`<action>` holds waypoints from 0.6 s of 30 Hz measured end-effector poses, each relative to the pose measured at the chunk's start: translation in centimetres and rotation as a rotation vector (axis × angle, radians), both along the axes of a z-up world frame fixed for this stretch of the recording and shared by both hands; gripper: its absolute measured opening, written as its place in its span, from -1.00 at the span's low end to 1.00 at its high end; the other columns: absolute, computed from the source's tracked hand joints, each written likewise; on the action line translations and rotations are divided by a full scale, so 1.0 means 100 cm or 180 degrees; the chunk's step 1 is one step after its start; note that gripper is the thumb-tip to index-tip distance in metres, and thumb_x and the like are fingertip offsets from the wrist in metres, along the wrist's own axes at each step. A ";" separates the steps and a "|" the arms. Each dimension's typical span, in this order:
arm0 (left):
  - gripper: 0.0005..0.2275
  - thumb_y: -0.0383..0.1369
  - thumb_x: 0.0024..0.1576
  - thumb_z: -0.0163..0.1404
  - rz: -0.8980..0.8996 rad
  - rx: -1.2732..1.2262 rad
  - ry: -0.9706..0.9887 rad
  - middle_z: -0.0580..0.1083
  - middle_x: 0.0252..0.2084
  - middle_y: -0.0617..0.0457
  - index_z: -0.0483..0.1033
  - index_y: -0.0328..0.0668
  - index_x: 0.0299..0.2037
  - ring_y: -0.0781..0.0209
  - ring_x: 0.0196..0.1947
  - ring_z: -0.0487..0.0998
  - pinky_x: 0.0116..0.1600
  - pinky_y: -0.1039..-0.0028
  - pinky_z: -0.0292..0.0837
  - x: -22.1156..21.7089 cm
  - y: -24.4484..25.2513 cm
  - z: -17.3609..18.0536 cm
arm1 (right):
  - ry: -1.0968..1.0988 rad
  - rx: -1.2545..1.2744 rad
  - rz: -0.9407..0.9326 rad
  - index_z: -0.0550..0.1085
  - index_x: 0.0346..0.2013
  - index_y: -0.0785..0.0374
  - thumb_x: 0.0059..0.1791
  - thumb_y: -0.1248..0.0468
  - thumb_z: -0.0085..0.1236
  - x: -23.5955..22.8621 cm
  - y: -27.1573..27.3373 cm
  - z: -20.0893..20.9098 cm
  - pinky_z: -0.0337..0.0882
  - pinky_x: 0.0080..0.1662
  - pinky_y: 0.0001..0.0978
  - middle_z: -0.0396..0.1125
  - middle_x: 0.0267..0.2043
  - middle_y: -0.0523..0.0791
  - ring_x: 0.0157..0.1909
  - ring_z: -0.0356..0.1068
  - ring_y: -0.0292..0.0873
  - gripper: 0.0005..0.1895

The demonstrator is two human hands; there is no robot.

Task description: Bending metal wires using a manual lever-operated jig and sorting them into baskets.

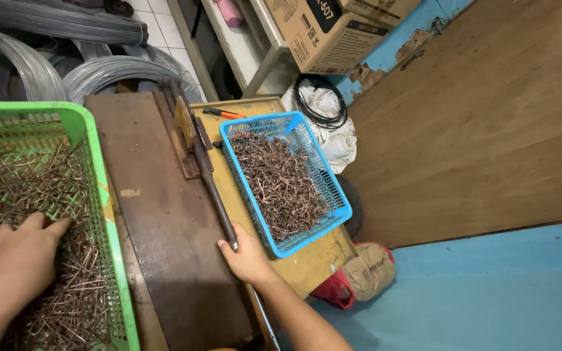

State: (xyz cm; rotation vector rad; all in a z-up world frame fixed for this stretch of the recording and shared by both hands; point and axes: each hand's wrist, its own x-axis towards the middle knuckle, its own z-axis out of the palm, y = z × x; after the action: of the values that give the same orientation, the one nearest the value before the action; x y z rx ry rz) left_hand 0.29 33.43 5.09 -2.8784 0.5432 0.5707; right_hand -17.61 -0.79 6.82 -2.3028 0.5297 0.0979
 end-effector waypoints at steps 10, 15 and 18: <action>-0.79 -0.29 0.07 0.39 0.0426 -0.2575 -0.0555 0.71 -0.30 -0.04 0.78 -0.33 -0.39 0.17 -0.26 0.67 0.03 0.40 0.62 0.060 0.076 -0.113 | -0.0036 0.0078 -0.0024 0.46 0.24 0.17 0.08 0.24 0.10 -0.001 -0.003 -0.005 0.42 -0.22 -0.27 0.38 -0.35 -0.12 -0.35 0.36 -0.13 -0.59; -0.82 -0.60 0.24 0.32 0.0652 -0.3638 -0.0611 0.46 -0.41 -0.21 0.54 -0.60 -0.20 0.00 -0.50 0.42 -0.26 0.34 0.38 0.073 0.098 -0.205 | -0.0086 0.0083 0.0039 0.46 0.20 0.23 0.08 0.27 0.10 0.000 -0.002 -0.002 0.42 -0.20 -0.28 0.37 -0.33 -0.11 -0.34 0.36 -0.13 -0.62; -0.83 -0.59 0.47 0.22 0.0651 -0.3723 -0.0885 0.47 -0.21 -0.32 0.51 -0.69 0.02 -0.10 -0.37 0.47 -0.19 0.25 0.46 0.080 0.097 -0.208 | -0.0073 0.0096 0.0018 0.45 0.23 0.22 0.08 0.27 0.10 0.000 0.000 0.003 0.43 -0.20 -0.28 0.39 -0.32 -0.11 -0.34 0.36 -0.13 -0.60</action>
State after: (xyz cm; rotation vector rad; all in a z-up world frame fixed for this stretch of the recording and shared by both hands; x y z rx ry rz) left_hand 8.29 43.14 -15.76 -4.0245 0.6951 -0.2826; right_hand -17.59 -0.76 7.08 -2.2734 0.5067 0.0815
